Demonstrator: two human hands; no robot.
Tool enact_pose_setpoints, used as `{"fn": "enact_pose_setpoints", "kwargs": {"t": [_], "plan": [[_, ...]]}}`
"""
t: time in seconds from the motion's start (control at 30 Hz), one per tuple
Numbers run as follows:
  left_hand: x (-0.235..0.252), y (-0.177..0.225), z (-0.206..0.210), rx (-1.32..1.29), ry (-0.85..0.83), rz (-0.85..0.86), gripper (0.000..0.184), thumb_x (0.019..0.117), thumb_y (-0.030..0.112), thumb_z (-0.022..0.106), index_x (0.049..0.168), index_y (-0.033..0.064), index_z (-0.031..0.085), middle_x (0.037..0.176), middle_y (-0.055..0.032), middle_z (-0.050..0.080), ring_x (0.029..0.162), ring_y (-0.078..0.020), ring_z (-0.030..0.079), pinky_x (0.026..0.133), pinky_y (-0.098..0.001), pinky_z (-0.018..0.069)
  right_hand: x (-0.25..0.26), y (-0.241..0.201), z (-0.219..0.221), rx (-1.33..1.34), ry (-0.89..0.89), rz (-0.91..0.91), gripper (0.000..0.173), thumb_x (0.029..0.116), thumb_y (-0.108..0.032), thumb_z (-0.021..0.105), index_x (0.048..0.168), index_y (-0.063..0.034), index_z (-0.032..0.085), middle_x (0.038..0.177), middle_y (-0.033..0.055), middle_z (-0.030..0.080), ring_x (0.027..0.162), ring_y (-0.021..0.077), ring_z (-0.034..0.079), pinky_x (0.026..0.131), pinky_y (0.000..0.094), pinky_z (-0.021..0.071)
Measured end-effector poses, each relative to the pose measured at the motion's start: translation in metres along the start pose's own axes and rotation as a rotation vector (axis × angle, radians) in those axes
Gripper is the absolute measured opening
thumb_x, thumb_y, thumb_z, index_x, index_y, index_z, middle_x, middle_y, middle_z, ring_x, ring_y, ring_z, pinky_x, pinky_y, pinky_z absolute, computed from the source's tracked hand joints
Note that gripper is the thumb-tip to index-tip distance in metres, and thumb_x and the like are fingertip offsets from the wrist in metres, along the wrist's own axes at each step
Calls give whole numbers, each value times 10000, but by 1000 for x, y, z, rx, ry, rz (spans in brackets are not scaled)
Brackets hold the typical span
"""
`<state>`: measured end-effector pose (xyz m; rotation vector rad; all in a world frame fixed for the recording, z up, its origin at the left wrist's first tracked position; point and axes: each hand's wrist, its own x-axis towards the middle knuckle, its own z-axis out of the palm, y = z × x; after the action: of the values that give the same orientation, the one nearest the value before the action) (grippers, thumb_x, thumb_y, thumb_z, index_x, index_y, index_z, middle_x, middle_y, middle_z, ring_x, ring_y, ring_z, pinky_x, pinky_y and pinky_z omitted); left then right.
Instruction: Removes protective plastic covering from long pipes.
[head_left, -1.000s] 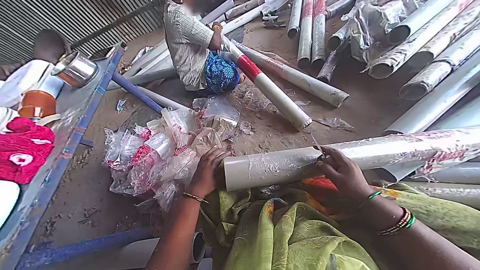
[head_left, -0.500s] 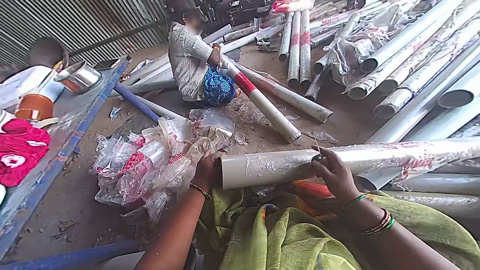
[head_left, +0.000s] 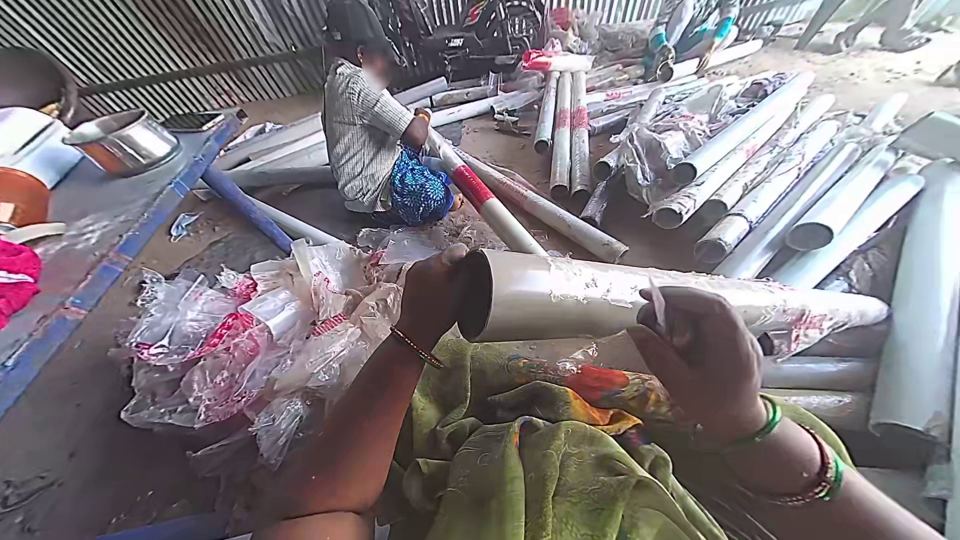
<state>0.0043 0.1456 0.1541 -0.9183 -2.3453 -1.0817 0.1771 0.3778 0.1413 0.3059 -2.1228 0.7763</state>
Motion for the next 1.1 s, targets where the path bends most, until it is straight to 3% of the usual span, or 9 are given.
{"fn": "enact_pose_setpoints", "kwargs": {"t": [0.1,0.2,0.3,0.4,0.47,0.6,0.73,1.0,1.1], "plan": [[8,6,1,-20,16,2,296,1013,130,529,816,-52,653,701,-161,626,690,-277,635,655,-477,485,53,-34,-5,-108,-111,-311,229,931,-157,620,1120,-36,668,910,82,696,696,84,590,584,208,449],[13,5,5,-73,20,23,260,995,158,578,807,-12,631,683,-111,593,663,-236,605,628,-443,475,97,-64,5,-211,-342,-563,306,918,-140,588,1188,-81,720,1100,87,763,737,180,702,547,324,519],[15,12,1,-166,-35,22,287,994,232,588,774,47,588,671,-40,538,648,-171,560,607,-394,445,124,-74,22,-316,-566,-680,273,921,-213,617,1136,-111,750,942,60,752,643,215,672,485,371,491],[18,15,-3,-238,-66,-48,335,1016,241,549,724,77,544,629,-9,488,615,-140,517,596,-371,418,142,-71,29,-414,-715,-804,205,914,-261,625,779,-112,662,669,35,577,518,205,573,404,356,395],[19,12,-3,-300,-80,-74,344,1021,196,562,700,75,526,600,20,440,575,-100,456,578,-330,376,151,-69,28,-429,-775,-873,275,921,-294,606,705,-125,614,634,27,539,485,193,540,383,345,351],[11,-3,16,-636,-5,-25,321,1040,173,531,729,94,549,602,108,462,566,52,455,569,-165,396,157,-69,20,-419,-798,-951,288,908,-314,617,691,-124,616,620,23,539,482,186,538,377,330,329],[0,-3,34,-967,58,-161,288,1068,143,428,830,103,584,685,115,542,658,62,539,660,-154,475,165,-67,11,-433,-771,-951,275,901,-329,607,712,-130,622,638,22,563,506,192,562,388,342,359],[-15,17,11,-503,44,-462,255,1041,107,561,865,-46,665,671,0,559,577,-16,505,621,-192,457,182,-65,0,-414,-746,-892,379,924,-409,578,686,-115,596,609,33,550,482,207,552,391,365,349],[-54,-18,19,-471,152,-257,304,1030,140,533,833,-47,669,678,27,579,576,55,485,601,-127,426,203,-51,-15,-469,-687,-798,383,944,-439,562,778,-100,629,694,73,617,552,258,601,442,436,401]]}}
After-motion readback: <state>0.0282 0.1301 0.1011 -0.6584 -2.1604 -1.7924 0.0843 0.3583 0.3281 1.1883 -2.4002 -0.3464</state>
